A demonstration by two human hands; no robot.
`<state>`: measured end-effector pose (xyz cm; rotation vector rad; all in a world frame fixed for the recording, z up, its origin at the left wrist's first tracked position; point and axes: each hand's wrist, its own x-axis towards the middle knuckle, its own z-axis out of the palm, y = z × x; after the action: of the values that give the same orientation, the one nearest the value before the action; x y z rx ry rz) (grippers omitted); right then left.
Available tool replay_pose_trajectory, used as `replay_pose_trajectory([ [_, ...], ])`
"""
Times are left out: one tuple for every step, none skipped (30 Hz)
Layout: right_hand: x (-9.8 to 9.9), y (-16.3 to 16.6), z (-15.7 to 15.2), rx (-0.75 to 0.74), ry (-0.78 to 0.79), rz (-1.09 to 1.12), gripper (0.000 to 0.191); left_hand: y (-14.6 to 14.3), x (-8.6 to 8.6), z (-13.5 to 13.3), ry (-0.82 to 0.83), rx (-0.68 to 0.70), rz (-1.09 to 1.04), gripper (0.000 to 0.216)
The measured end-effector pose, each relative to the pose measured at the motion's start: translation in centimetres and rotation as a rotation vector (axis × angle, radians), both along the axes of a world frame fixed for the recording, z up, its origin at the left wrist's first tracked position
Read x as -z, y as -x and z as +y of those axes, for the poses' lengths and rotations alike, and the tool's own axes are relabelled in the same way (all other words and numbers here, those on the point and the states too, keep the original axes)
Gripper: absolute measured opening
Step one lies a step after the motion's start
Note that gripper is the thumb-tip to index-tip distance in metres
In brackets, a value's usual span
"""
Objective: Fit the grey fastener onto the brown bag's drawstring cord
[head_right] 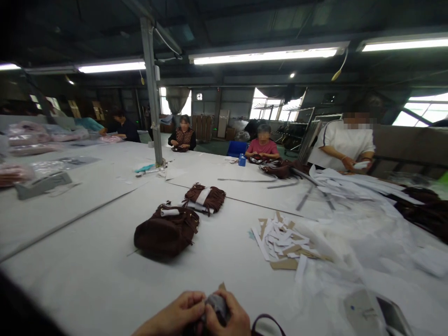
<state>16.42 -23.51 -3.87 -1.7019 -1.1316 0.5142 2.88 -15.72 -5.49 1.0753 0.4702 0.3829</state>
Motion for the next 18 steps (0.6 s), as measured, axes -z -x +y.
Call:
replay_pose_trajectory([
  [-0.5, 0.1, -0.2, -0.026, 0.012, 0.011, 0.027, 0.1, -0.3, -0.2, 0.020, -0.024, -0.007, 0.038],
  [-0.9, 0.1, -0.3, -0.056, 0.016, 0.036, 0.028, 0.3, -0.6, -0.4, 0.037, -0.041, -0.018, 0.035],
  [-1.2, 0.0, -0.5, -0.097, 0.009, 0.078, 0.031, 0.5, -0.8, -0.4, 0.061, -0.055, -0.038, 0.031],
  [-1.3, -0.1, -0.7, -0.131, -0.003, 0.129, 0.036, 0.7, -0.9, -0.3, 0.098, -0.068, -0.069, 0.030],
  [-1.4, -0.3, -0.8, -0.141, 0.002, 0.186, 0.041, 0.9, -0.9, -0.1, 0.138, -0.089, -0.106, 0.029],
  [-1.4, -0.5, -0.9, -0.144, 0.026, 0.249, 0.047, 1.0, -0.8, 0.1, 0.179, -0.100, -0.131, 0.028],
  [-1.3, -0.7, -1.0, -0.134, 0.065, 0.309, 0.051, 1.1, -0.6, 0.3, 0.215, -0.108, -0.152, 0.026],
  [-1.3, -0.8, -1.0, -0.121, 0.106, 0.361, 0.053, 1.2, -0.4, 0.4, 0.242, -0.111, -0.164, 0.024],
  [-1.3, -0.8, -1.0, -0.128, 0.136, 0.398, 0.053, 1.2, -0.2, 0.5, 0.257, -0.106, -0.168, 0.023],
  [-1.4, -0.8, -1.0, -0.165, 0.146, 0.418, 0.051, 1.3, 0.0, 0.5, 0.262, -0.099, -0.169, 0.021],
  [-1.6, -0.7, -0.9, -0.226, 0.137, 0.429, 0.047, 1.2, 0.1, 0.5, 0.258, -0.094, -0.168, 0.021],
  [-1.8, -0.5, -0.8, -0.295, 0.126, 0.449, 0.043, 1.2, 0.2, 0.5, 0.251, -0.091, -0.167, 0.020],
  [-1.9, -0.3, -0.7, -0.359, 0.122, 0.491, 0.040, 1.2, 0.1, 0.4, 0.246, -0.089, -0.165, 0.019],
  [-2.0, 0.0, -0.6, -0.407, 0.127, 0.554, 0.040, 1.1, 0.0, 0.3, 0.242, -0.085, -0.166, 0.020],
  [-2.0, 0.2, -0.6, -0.428, 0.137, 0.628, 0.042, 1.1, -0.2, 0.3, 0.240, -0.075, -0.170, 0.021],
  [-1.9, 0.3, -0.6, -0.427, 0.147, 0.697, 0.044, 1.0, -0.4, 0.2, 0.239, -0.056, -0.175, 0.024],
  [-1.6, 0.4, -0.5, -0.419, 0.152, 0.742, 0.045, 1.0, -0.7, 0.1, 0.239, -0.032, -0.180, 0.028],
  [-1.3, 0.5, -0.5, -0.405, 0.149, 0.759, 0.043, 0.9, -1.0, 0.0, 0.237, -0.006, -0.183, 0.032],
])
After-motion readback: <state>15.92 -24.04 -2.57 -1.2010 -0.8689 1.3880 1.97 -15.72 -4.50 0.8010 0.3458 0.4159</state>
